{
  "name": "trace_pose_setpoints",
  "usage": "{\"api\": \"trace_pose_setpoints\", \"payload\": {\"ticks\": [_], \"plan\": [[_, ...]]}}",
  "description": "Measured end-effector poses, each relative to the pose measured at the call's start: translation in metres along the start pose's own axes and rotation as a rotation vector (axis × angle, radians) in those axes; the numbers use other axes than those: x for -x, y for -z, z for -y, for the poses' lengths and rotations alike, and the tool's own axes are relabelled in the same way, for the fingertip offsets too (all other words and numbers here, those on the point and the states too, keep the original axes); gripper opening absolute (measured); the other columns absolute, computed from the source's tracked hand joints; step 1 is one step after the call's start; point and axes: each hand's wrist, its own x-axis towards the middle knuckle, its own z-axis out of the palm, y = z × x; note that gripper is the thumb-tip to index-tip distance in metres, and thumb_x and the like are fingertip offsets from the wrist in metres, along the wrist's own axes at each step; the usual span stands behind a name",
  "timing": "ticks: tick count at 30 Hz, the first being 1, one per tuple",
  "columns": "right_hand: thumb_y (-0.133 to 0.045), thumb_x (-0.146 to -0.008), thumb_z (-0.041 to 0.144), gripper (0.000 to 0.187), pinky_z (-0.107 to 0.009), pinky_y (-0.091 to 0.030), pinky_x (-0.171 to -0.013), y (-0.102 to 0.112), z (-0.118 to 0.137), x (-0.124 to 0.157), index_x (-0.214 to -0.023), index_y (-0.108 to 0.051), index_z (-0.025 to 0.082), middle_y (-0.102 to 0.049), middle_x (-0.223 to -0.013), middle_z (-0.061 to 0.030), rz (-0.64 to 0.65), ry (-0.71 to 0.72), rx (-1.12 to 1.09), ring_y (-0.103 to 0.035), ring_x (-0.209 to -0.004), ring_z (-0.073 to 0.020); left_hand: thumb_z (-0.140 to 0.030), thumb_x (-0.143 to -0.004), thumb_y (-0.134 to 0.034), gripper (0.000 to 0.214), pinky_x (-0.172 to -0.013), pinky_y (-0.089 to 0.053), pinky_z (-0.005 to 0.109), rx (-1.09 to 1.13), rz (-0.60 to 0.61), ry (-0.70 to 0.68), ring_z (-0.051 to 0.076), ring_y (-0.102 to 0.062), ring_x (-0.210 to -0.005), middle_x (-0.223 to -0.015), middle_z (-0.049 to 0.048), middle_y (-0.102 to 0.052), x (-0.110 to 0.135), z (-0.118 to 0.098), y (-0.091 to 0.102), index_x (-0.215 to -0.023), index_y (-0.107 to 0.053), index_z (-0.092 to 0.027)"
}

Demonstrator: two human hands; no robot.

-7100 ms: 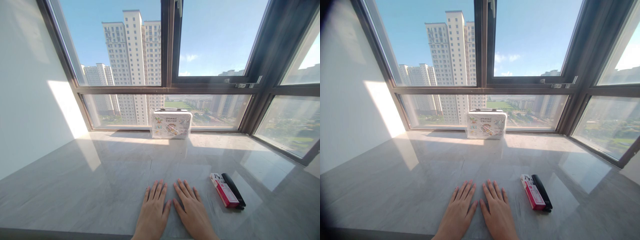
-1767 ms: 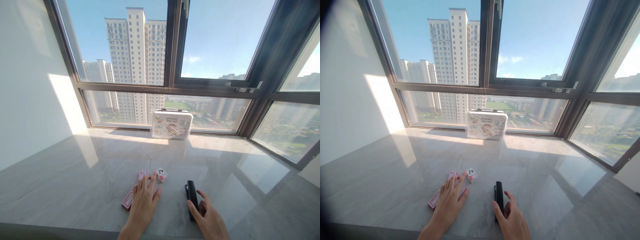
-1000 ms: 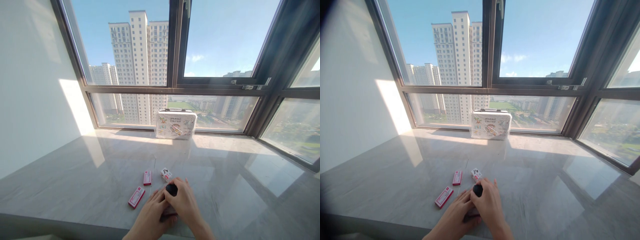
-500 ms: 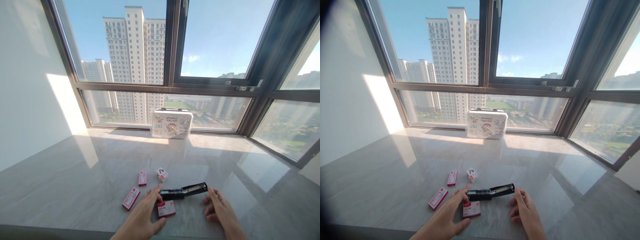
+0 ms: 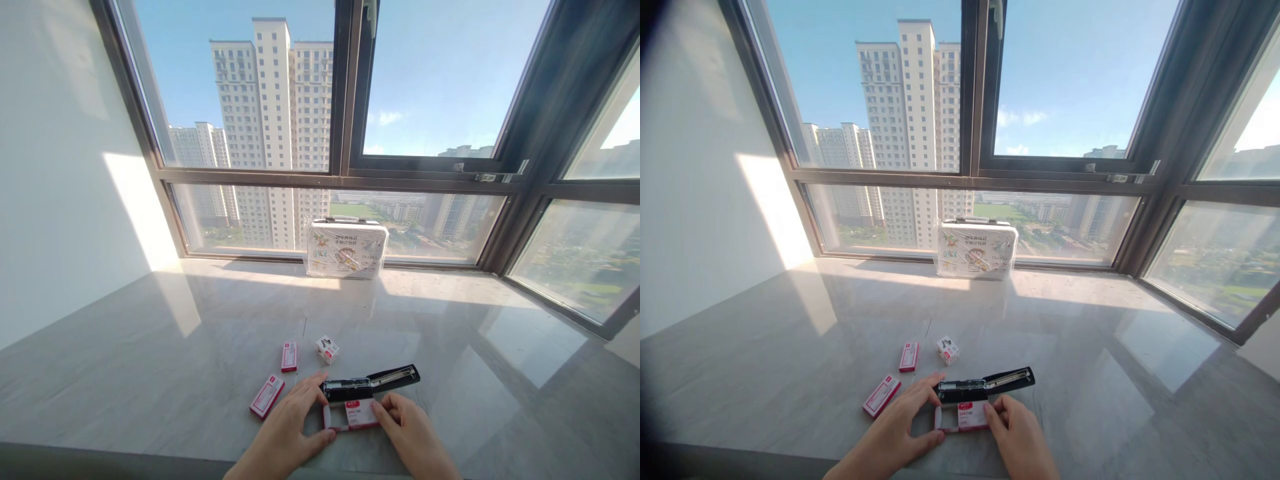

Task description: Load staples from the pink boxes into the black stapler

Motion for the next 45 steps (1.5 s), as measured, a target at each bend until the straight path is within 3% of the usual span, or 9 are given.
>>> {"api": "trace_pose_setpoints", "payload": {"ticks": [3,7,15,23,29,36,39,42,45], "plan": [[-0.044,-0.095,0.056,0.037,-0.027,-0.029,-0.054,0.014,0.009,0.001,-0.091,-0.061,0.023,-0.054,-0.056,0.0041,-0.086,0.036,0.054,-0.048,-0.053,-0.0153,-0.029,-0.077,-0.078,0.036,-0.122,-0.028,0.042,-0.007,-0.020,-0.010,0.027,-0.036,-0.146,-0.156,0.0015,-0.043,0.002,0.002,-0.003,-0.110,-0.065,-0.029],[-0.046,-0.095,0.054,0.040,-0.027,-0.031,-0.057,-0.002,0.039,-0.005,-0.112,-0.065,0.024,-0.058,-0.059,0.0032,-0.039,0.140,0.006,-0.053,-0.057,-0.0170,-0.026,-0.074,-0.079,0.041,-0.123,-0.026,0.045,-0.027,-0.040,-0.013,0.027,-0.036,-0.146,-0.156,0.0040,-0.042,0.001,0.007,-0.010,-0.113,-0.066,-0.028],[-0.053,-0.091,0.049,0.035,-0.023,-0.033,-0.051,-0.056,0.062,-0.016,-0.106,-0.060,0.018,-0.050,-0.055,0.0064,0.020,0.076,-0.330,-0.047,-0.053,-0.0144,-0.024,-0.070,-0.080,0.044,-0.122,-0.029,0.047,-0.028,-0.048,-0.007,0.029,-0.040,-0.144,-0.153,0.0066,-0.046,-0.003,0.008,-0.010,-0.112,-0.069,-0.028],[-0.057,-0.088,0.030,0.013,-0.024,-0.030,-0.056,-0.035,0.090,-0.014,-0.088,-0.067,0.024,-0.052,-0.056,0.0063,-0.017,0.255,-0.022,-0.048,-0.054,-0.0122,-0.027,-0.070,-0.080,0.049,-0.122,-0.028,0.050,-0.024,-0.058,0.001,0.030,-0.036,-0.146,-0.156,0.0072,-0.041,-0.002,0.012,-0.013,-0.117,-0.065,-0.028],[-0.060,-0.078,0.017,0.013,-0.024,-0.025,-0.056,-0.025,0.080,-0.004,-0.080,-0.070,0.024,-0.062,-0.061,0.0041,0.128,0.253,0.237,-0.055,-0.057,-0.0123,-0.021,-0.072,-0.073,0.035,-0.122,-0.029,0.045,-0.051,-0.078,-0.023,0.028,-0.039,-0.144,-0.155,0.0082,-0.043,-0.003,0.012,-0.016,-0.105,-0.066,-0.025],[-0.060,-0.083,0.023,0.010,-0.023,-0.028,-0.056,-0.011,0.068,0.005,-0.089,-0.067,0.025,-0.062,-0.064,0.0045,0.135,0.236,0.205,-0.055,-0.062,-0.0131,-0.026,-0.070,-0.081,0.039,-0.116,-0.036,0.043,-0.014,-0.115,-0.047,0.030,-0.041,-0.141,-0.150,0.0067,-0.049,0.003,0.001,-0.003,-0.105,-0.064,-0.026],[-0.053,-0.093,0.036,0.015,-0.025,-0.028,-0.056,0.007,0.049,0.008,-0.090,-0.063,0.024,-0.063,-0.065,0.0034,0.069,0.173,0.231,-0.056,-0.060,-0.0144,-0.041,-0.081,-0.075,0.025,-0.098,-0.046,0.038,-0.076,-0.182,-0.022,0.028,-0.057,-0.117,-0.120,0.0072,-0.066,0.005,-0.009,0.003,-0.093,-0.062,-0.024],[-0.040,-0.100,0.049,0.044,-0.028,-0.026,-0.057,0.017,0.026,0.008,-0.070,-0.060,0.023,-0.068,-0.067,-0.0031,0.006,0.086,0.355,-0.059,-0.063,-0.0188,-0.040,-0.101,-0.046,0.033,-0.079,-0.046,0.034,-0.200,-0.181,0.018,0.021,-0.061,-0.084,-0.082,0.0028,-0.065,0.003,-0.015,-0.003,-0.074,-0.056,-0.022],[-0.035,-0.101,0.056,0.056,-0.031,-0.024,-0.057,0.010,0.019,0.008,-0.064,-0.063,0.024,-0.072,-0.071,-0.0074,0.030,0.068,0.359,-0.063,-0.067,-0.0223,-0.031,-0.102,-0.039,0.036,-0.074,-0.041,0.034,-0.324,-0.154,-0.024,0.022,-0.058,-0.078,-0.075,0.0030,-0.063,-0.002,-0.018,-0.020,-0.071,-0.055,-0.022]]}}
